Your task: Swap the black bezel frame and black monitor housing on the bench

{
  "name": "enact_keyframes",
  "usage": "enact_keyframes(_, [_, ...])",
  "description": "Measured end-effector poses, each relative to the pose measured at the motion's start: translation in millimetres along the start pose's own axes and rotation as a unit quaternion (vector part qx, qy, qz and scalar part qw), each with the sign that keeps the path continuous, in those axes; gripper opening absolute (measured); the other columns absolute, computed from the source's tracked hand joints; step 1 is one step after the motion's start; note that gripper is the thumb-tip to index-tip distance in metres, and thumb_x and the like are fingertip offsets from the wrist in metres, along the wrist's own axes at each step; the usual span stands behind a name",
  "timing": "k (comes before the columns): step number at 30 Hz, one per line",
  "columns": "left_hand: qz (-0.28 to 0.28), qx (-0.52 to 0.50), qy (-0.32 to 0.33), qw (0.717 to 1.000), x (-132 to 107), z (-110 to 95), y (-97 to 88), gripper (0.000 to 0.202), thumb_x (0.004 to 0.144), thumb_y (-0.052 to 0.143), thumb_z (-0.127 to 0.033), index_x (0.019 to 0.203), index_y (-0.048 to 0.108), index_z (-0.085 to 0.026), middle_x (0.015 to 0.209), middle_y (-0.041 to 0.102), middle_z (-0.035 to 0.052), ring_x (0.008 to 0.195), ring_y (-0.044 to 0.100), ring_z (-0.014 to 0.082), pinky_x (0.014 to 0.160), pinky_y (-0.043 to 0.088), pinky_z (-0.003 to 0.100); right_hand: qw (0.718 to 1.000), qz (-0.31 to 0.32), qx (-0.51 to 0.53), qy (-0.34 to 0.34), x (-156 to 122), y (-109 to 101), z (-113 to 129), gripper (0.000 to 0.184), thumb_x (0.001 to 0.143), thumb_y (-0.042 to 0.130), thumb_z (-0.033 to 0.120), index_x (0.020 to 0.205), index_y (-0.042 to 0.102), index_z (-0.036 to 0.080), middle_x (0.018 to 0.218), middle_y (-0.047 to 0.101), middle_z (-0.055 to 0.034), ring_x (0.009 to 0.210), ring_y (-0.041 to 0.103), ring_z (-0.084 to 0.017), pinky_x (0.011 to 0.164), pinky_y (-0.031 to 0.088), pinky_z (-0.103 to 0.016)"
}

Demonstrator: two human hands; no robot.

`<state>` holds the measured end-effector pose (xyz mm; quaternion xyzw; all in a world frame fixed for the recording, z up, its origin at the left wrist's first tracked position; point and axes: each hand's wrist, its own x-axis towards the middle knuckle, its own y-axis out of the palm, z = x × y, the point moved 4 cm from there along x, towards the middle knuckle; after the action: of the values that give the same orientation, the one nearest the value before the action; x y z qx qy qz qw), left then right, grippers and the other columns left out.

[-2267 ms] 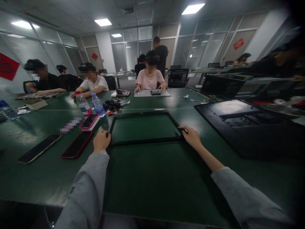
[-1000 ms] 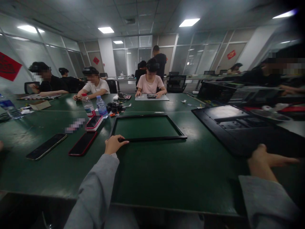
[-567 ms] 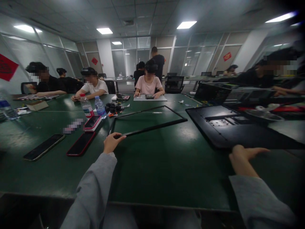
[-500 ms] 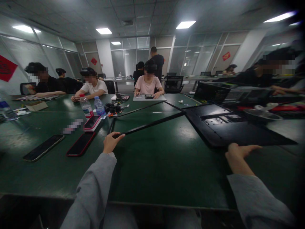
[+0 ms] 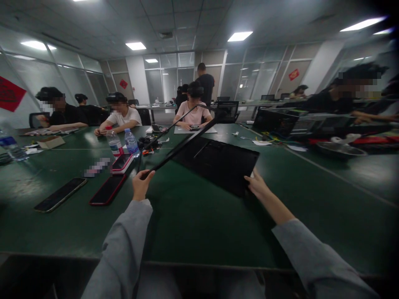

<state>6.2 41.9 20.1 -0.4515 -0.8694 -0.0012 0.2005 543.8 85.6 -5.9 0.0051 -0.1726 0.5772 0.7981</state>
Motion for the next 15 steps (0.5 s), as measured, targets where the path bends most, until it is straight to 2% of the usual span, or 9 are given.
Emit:
enact_keyframes(2, [-0.004,0.036,0.013,0.999,1,-1,-2.6,0.056,0.066,0.076,-0.062,0.099,0.075,-0.017,0.094,0.073,0.0086,0.092,0.067,0.024,0.085,0.052,0.036,0.993,0.056,0.08,0.07,3,15,-1,0.073,0.069,0.061,0.025,0.141,0.049,0.032,0.106,0.071,-0.0049,0.084,0.069,-0.021,0.079,0.058,-0.041])
enact_keyframes(4, [-0.012,0.083,0.023,0.996,1,-3,-5.4,0.053,0.068,0.076,-0.061,0.1,0.075,-0.02,0.099,0.073,0.0081,0.097,0.066,0.025,0.091,0.05,0.038,0.985,0.11,0.095,0.091,7,28,0,0.068,0.069,0.067,0.026,0.136,0.055,0.029,0.101,0.073,-0.0047,0.082,0.069,-0.021,0.08,0.059,-0.042])
enact_keyframes(5, [-0.016,0.106,0.026,0.994,1,-3,-6.8,0.051,0.069,0.076,-0.061,0.1,0.076,-0.021,0.101,0.072,0.0078,0.1,0.065,0.0254,0.094,0.049,0.039,0.986,0.116,0.086,0.089,10,32,0,0.066,0.069,0.07,0.028,0.134,0.057,0.027,0.097,0.073,-0.0047,0.081,0.069,-0.022,0.08,0.059,-0.042])
enact_keyframes(6, [-0.019,0.126,0.028,0.991,0,-4,-8.1,0.049,0.069,0.075,-0.06,0.101,0.076,-0.023,0.104,0.072,0.0076,0.102,0.064,0.0256,0.096,0.048,0.04,0.989,0.101,0.069,0.079,13,34,0,0.065,0.07,0.072,0.031,0.133,0.059,0.025,0.093,0.073,-0.0048,0.079,0.068,-0.022,0.08,0.058,-0.042])
enact_keyframes(8, [-0.022,0.159,0.03,0.987,-1,-7,-10.2,0.046,0.072,0.075,-0.059,0.102,0.075,-0.025,0.107,0.071,0.007,0.104,0.063,0.0257,0.099,0.045,0.042,0.998,0.025,0.031,0.043,21,36,-2,0.064,0.072,0.073,0.039,0.132,0.061,0.02,0.089,0.073,-0.0048,0.081,0.068,-0.021,0.082,0.057,-0.041])
enact_keyframes(11, [-0.019,0.187,0.043,0.981,-5,-14,-11.6,0.04,0.075,0.074,-0.055,0.102,0.075,-0.026,0.107,0.071,0.0058,0.105,0.063,0.0251,0.101,0.043,0.042,0.996,-0.088,-0.02,-0.018,27,35,-5,0.059,0.078,0.065,0.052,0.127,0.064,0.017,0.098,0.073,-0.0083,0.093,0.068,-0.022,0.089,0.054,-0.041])
enact_keyframes(13, [-0.012,0.199,0.06,0.978,-8,-20,-11.0,0.035,0.076,0.074,-0.053,0.099,0.075,-0.026,0.106,0.071,0.0053,0.106,0.062,0.0251,0.1,0.043,0.041,0.991,-0.123,-0.042,-0.04,29,31,-6,0.056,0.084,0.056,0.058,0.121,0.066,0.017,0.108,0.072,-0.0119,0.101,0.067,-0.024,0.092,0.052,-0.042])
enact_keyframes(15, [-0.005,0.215,0.083,0.973,-11,-26,-9.5,0.031,0.077,0.075,-0.05,0.097,0.075,-0.026,0.105,0.072,0.0049,0.107,0.061,0.0255,0.099,0.043,0.04,0.991,-0.128,-0.016,-0.027,31,25,-4,0.056,0.088,0.048,0.062,0.116,0.066,0.017,0.11,0.072,-0.0139,0.103,0.067,-0.024,0.093,0.052,-0.042])
